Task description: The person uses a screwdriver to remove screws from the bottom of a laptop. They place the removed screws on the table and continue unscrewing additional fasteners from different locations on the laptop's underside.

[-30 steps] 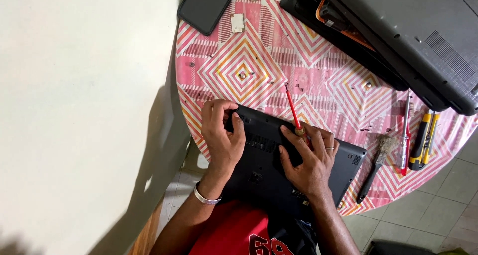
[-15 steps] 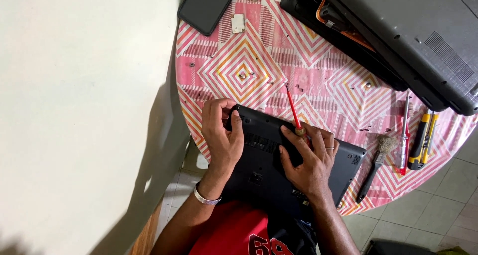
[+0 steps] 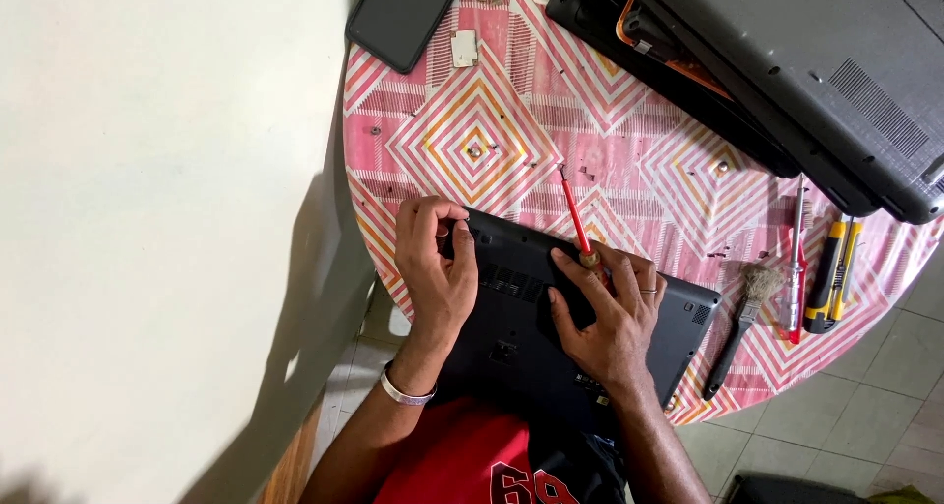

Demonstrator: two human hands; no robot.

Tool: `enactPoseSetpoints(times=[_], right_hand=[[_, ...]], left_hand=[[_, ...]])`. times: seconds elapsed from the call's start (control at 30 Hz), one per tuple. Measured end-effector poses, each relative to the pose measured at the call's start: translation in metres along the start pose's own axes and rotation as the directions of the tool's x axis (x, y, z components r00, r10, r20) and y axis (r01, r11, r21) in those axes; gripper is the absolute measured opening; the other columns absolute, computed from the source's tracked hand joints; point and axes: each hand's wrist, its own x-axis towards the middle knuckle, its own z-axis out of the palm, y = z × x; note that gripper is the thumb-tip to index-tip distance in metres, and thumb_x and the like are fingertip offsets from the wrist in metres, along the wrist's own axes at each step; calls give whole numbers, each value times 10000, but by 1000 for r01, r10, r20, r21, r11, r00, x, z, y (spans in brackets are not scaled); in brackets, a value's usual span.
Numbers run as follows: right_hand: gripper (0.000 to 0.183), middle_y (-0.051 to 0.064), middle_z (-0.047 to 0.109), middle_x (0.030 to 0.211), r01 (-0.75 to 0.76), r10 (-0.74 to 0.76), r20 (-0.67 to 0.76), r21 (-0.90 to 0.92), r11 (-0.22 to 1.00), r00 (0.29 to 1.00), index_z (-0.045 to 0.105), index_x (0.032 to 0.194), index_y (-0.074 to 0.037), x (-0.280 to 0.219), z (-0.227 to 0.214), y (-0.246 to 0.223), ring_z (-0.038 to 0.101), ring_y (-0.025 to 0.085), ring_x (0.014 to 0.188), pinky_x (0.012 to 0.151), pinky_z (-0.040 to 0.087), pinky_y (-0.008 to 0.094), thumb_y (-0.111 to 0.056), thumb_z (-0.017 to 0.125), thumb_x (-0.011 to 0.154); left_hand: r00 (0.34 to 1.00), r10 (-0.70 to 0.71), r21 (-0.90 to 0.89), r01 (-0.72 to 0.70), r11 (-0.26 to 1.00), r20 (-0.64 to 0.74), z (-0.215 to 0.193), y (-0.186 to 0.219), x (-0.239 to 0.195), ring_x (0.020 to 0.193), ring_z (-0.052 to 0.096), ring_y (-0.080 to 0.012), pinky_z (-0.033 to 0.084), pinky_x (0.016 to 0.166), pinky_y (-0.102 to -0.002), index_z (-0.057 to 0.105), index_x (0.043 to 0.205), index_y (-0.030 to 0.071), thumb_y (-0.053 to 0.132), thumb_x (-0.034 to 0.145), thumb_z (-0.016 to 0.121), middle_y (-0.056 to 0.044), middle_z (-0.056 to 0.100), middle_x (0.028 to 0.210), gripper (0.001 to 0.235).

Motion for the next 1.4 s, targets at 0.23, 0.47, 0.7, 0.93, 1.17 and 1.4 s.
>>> enactPoseSetpoints(times=[0.23, 0.47, 0.7, 0.93, 1.17, 1.4], right_hand=[[325, 82, 655, 1228, 5, -5, -10, -1, 1000, 1000, 764, 1249, -299, 0, 1, 0, 559, 293, 1073, 882, 360, 415, -300, 741, 925], [330, 82, 647, 1228, -5, 5, -7, 11, 1000, 1000, 758, 1262, -305, -1, 1, 0, 540, 289, 1062, 891, 356, 418, -297, 743, 933], [325, 79, 638, 1236, -17, 17, 2, 27, 999, 1000, 751, 1270, -303, -1, 0, 1, 530, 283, 1064, 901, 348, 418, -319, 724, 947], [331, 70, 648, 1237, -17, 17, -4, 14, 1000, 1000, 753, 1258, -315, 0, 1, 1, 536, 286, 1054, 893, 351, 422, -320, 746, 927], [336, 75, 645, 1226, -10, 10, 1, 12, 1000, 1000, 744, 1279, -314, -1, 0, 0, 529, 276, 1038, 878, 353, 413, -306, 731, 943], [339, 51, 648, 1229, -7, 7, -7, -3, 1000, 1000, 748, 1259, -327, -4, 1, 3, 545, 270, 1048, 871, 353, 405, -332, 732, 920]], left_hand=[[1000, -4, 13, 4, 1000, -8, 0, 3, 1, 877, 543, -222, 550, 653, -286, 599, 979, 124, -8, 911, 566, -67, 491, 944, 152], [1000, 15, 23, -16, 1000, 13, -2, 7, 3, 903, 552, -251, 559, 671, -311, 620, 1054, 112, -37, 945, 523, -79, 504, 975, 208], [1000, -3, 13, 3, 1000, 14, 1, -2, 1, 935, 549, -267, 583, 689, -308, 622, 1017, 115, -30, 928, 571, -115, 507, 988, 177], [1000, -25, 28, 25, 999, 12, 4, -7, -2, 941, 537, -258, 585, 682, -302, 597, 996, 118, -2, 921, 590, -103, 499, 986, 142], [1000, -28, 37, 29, 999, -12, 5, -4, -1, 949, 528, -250, 577, 656, -302, 592, 983, 133, 3, 902, 603, -91, 501, 981, 153], [1000, -11, 31, 11, 999, -14, 7, -8, -2, 903, 525, -267, 552, 628, -315, 596, 947, 135, 6, 901, 599, -71, 501, 946, 137]])
